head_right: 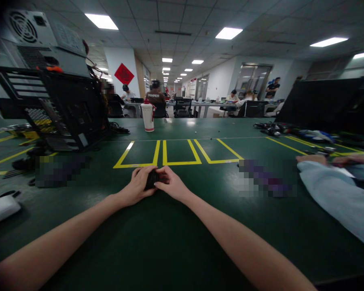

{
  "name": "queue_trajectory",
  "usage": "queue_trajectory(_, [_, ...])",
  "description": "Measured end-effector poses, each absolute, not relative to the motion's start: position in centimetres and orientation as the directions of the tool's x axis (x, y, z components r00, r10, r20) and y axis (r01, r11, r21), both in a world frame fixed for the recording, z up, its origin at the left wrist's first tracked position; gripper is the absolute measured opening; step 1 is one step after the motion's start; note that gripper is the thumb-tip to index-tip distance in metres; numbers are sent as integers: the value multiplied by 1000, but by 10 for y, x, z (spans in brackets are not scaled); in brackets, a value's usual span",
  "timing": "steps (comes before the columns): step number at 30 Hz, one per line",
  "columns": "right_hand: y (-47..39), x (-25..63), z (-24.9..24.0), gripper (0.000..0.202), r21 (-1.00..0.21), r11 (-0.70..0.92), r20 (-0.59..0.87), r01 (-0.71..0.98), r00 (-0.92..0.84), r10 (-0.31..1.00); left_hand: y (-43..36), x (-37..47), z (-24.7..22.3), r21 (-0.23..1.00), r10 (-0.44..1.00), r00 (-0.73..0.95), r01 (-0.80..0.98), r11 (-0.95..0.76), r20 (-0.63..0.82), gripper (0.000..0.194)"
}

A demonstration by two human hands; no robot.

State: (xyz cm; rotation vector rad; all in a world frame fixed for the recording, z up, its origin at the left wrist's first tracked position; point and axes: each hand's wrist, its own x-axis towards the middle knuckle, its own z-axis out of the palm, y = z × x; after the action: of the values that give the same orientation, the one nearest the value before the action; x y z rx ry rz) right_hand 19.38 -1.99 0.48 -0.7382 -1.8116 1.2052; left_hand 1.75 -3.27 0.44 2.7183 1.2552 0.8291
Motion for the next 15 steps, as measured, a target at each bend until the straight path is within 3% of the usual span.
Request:
queue_trajectory(6, [-19,191,6,22,-939,343,312,-19,-466,828,-35,17,7,261,730,530,701,-664,433,60])
queue_trajectory(15, [-14,192,1,26,-948,317,278,5,-469,838,-34,17,4,269,733,513,704,-657,447,66])
